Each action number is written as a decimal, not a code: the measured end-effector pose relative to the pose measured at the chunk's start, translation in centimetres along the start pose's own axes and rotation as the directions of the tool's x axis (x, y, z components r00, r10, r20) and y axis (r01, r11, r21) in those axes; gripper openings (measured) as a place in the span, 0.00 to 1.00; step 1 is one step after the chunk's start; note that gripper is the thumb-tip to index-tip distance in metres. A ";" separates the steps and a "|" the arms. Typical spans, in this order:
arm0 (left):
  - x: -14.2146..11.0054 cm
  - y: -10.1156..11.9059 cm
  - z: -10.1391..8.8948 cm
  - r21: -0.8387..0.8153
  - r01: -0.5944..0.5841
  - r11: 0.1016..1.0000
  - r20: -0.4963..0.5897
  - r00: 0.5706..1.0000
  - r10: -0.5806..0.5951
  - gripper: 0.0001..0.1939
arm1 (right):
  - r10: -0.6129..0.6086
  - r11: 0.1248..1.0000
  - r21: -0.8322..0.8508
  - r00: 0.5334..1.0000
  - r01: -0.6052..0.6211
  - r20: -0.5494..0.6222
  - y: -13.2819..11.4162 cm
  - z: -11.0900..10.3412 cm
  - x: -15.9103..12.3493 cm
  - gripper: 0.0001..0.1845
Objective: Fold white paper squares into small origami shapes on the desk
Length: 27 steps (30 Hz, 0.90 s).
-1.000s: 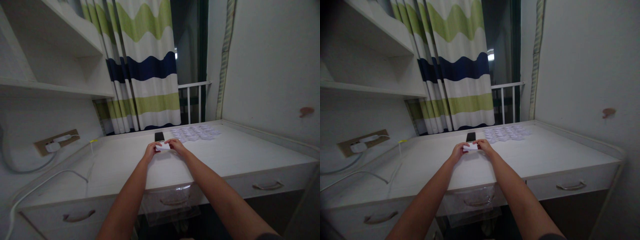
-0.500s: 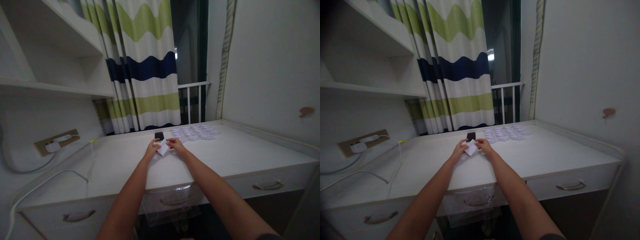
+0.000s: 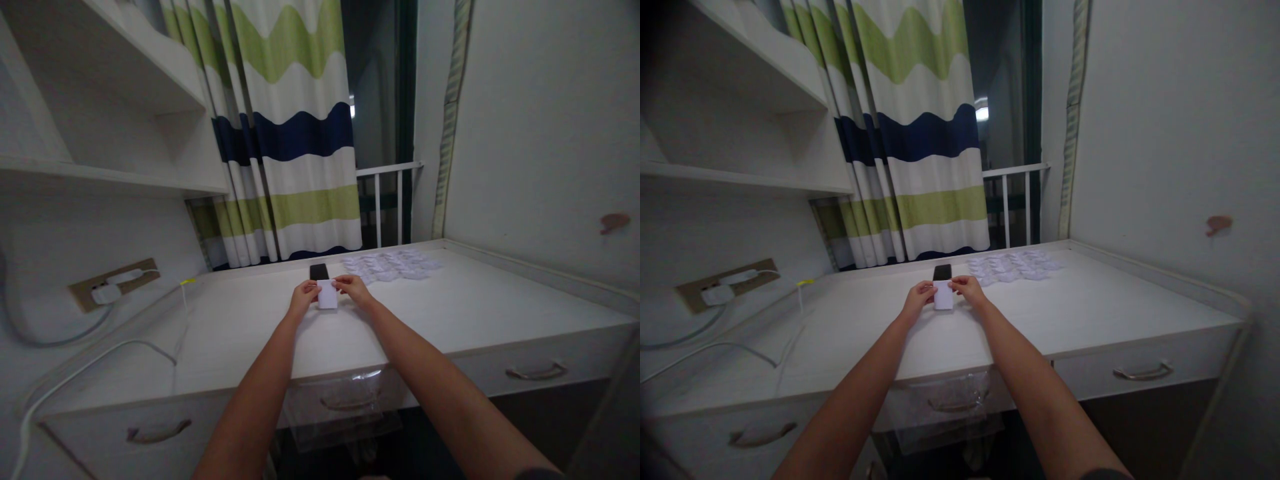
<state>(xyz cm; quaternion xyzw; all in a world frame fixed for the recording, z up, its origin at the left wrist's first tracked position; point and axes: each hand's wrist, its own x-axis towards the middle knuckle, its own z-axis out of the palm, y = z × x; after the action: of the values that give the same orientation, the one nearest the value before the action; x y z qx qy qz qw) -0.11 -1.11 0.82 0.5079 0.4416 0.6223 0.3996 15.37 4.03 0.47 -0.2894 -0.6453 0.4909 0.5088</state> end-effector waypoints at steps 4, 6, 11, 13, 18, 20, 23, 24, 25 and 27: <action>0.1 -0.1 0.2 -0.004 -0.031 1.000 -0.007 0.999 0.031 0.19 | -0.012 1.000 -0.021 1.000 0.012 0.015 -0.4 0.1 -0.2 0.12; 0.2 -0.1 0.3 -0.003 -0.051 0.999 -0.007 0.999 0.050 0.19 | -0.021 1.000 -0.022 1.000 0.022 0.020 -0.5 0.1 -0.3 0.12; 0.1 -0.2 0.3 0.009 -0.063 0.998 0.019 0.998 0.063 0.19 | -0.019 1.000 -0.011 1.000 0.019 0.025 -0.5 0.0 -0.4 0.12; 0.1 -0.3 0.2 0.015 -0.060 0.998 0.032 0.998 0.059 0.20 | -0.020 1.000 -0.006 0.999 0.021 0.029 -0.5 0.0 -0.4 0.12; 0.0 -0.4 0.2 0.009 -0.057 0.998 0.082 0.995 0.056 0.20 | -0.012 1.000 0.006 1.000 0.012 0.023 -0.5 0.0 -0.4 0.12; 0.0 -0.4 0.2 0.005 -0.059 0.998 0.093 0.994 0.058 0.20 | -0.001 1.000 0.008 1.000 0.001 0.019 -0.4 0.0 -0.4 0.12; 0.1 -0.5 0.2 -0.002 -0.061 0.998 0.089 0.994 0.061 0.20 | 0.010 1.000 0.027 1.000 -0.010 0.016 -0.3 0.1 -0.2 0.12; 0.1 -0.5 0.2 -0.002 -0.061 0.998 0.087 0.994 0.061 0.20 | 0.013 0.999 0.035 1.000 -0.013 0.015 -0.2 0.1 -0.2 0.12; 0.1 -0.5 0.3 0.002 -0.061 0.998 0.086 0.994 0.061 0.21 | 0.014 0.999 0.041 1.000 -0.015 0.015 -0.2 0.1 -0.1 0.12; 0.1 -0.5 0.3 0.019 -0.064 0.998 0.088 0.994 0.062 0.20 | 0.011 0.999 0.049 1.000 -0.012 0.017 -0.1 0.1 -0.1 0.13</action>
<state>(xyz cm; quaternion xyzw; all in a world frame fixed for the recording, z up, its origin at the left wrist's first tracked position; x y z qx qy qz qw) 0.18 -0.84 0.38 0.5525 0.4145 0.6070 0.3930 15.34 3.84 0.56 -0.2763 -0.6356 0.5121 0.5074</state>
